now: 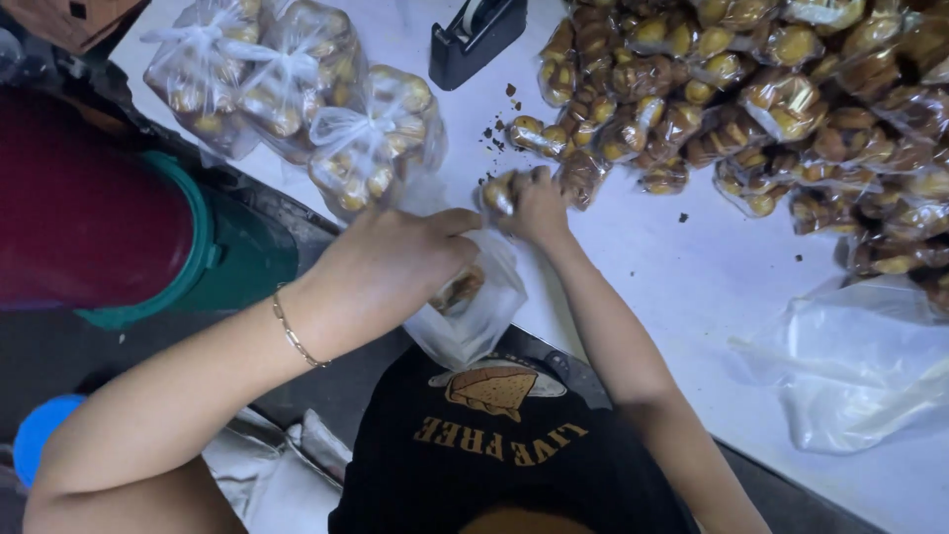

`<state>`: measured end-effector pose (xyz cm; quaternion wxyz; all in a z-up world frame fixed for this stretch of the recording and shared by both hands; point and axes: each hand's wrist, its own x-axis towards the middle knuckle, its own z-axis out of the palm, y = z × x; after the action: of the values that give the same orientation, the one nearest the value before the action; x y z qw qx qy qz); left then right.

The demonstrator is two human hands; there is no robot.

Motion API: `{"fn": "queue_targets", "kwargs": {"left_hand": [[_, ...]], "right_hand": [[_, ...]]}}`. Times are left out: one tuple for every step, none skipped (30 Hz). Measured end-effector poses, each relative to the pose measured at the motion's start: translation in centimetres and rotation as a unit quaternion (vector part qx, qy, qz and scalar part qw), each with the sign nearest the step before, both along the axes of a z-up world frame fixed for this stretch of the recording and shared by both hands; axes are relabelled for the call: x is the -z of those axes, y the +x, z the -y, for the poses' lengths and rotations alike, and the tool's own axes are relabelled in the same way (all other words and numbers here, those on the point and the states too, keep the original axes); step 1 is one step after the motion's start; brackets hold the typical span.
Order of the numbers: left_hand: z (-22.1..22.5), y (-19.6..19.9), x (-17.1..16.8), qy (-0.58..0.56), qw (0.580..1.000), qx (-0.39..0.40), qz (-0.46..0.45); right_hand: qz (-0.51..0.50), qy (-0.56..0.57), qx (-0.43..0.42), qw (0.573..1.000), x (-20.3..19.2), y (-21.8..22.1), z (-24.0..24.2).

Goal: The person packages bread rolls by picking up several individually wrapped rolls from a large pile and placing them into a larger plastic bag, then twisting the bag closed and setting it aside.

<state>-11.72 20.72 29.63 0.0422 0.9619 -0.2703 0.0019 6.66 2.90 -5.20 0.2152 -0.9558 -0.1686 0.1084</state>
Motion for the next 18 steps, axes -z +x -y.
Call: {"fn": "queue_targets", "kwargs": {"left_hand": [[-0.5,0.4,-0.7,-0.025,0.999,0.016,-0.028],[-0.9,0.9,-1.5,-0.050,0.997,0.032,-0.056],[-1.6,1.5,-1.3,-0.052,0.996,0.043,-0.055],[-2.2,2.1,-1.2,-0.064,0.993,0.077,-0.057],[-2.7,2.6,-1.0,-0.076,0.989,0.110,-0.060],[-3.1,3.3,-1.0,-0.078,0.988,0.118,-0.062],[-3.3,4.0,-0.9,-0.075,0.986,0.129,-0.072],[-3.3,4.6,-0.9,-0.072,0.984,0.141,-0.082],[-3.6,5.3,-0.2,-0.071,0.981,0.158,-0.085],[-3.7,6.0,0.5,-0.079,0.979,0.173,-0.076],[-3.7,6.8,1.2,-0.087,0.976,0.188,-0.066],[-3.5,7.4,1.0,-0.086,0.973,0.206,-0.067],[-3.4,7.9,0.8,-0.093,0.973,0.199,-0.073],[-3.2,8.3,0.6,-0.099,0.973,0.192,-0.078],[-3.2,8.9,1.4,-0.097,0.972,0.200,-0.079],[-3.2,9.6,2.1,-0.075,0.973,0.210,-0.063],[-3.3,10.2,2.8,-0.052,0.973,0.219,-0.046],[-3.1,10.5,2.7,-0.051,0.972,0.226,-0.046]], "right_hand": [[0.061,-0.022,-0.073,0.995,0.3,-0.9,0.5],[0.121,-0.044,-0.145,0.981,0.6,-1.8,1.1],[0.121,-0.048,-0.135,0.982,-4.0,-4.6,2.5],[0.069,0.006,-0.110,0.992,-9.1,-7.1,3.5],[0.016,0.060,-0.086,0.994,-14.7,-9.9,4.5],[0.015,0.057,-0.078,0.995,-10.1,-9.3,7.5],[0.038,0.036,-0.032,0.998,-5.7,-10.0,11.0],[0.061,0.013,0.014,0.998,-1.7,-11.4,14.9],[0.059,0.012,0.031,0.998,-1.4,-11.9,15.8],[0.047,0.006,0.049,0.998,-1.1,-12.5,16.8],[0.036,0.000,0.067,0.997,-0.8,-13.0,17.9],[0.036,-0.001,0.085,0.996,-1.0,-13.2,17.6],[0.053,-0.058,0.079,0.994,-1.2,-13.4,17.2],[0.069,-0.116,0.074,0.988,-1.4,-13.6,16.8],[0.068,-0.116,0.082,0.988,-2.4,-13.5,15.4],[0.082,-0.165,0.051,0.982,-3.3,-13.3,14.1],[0.096,-0.214,0.017,0.972,-4.3,-13.0,12.7],[0.095,-0.214,0.024,0.972,-5.8,-12.7,11.3]]}}
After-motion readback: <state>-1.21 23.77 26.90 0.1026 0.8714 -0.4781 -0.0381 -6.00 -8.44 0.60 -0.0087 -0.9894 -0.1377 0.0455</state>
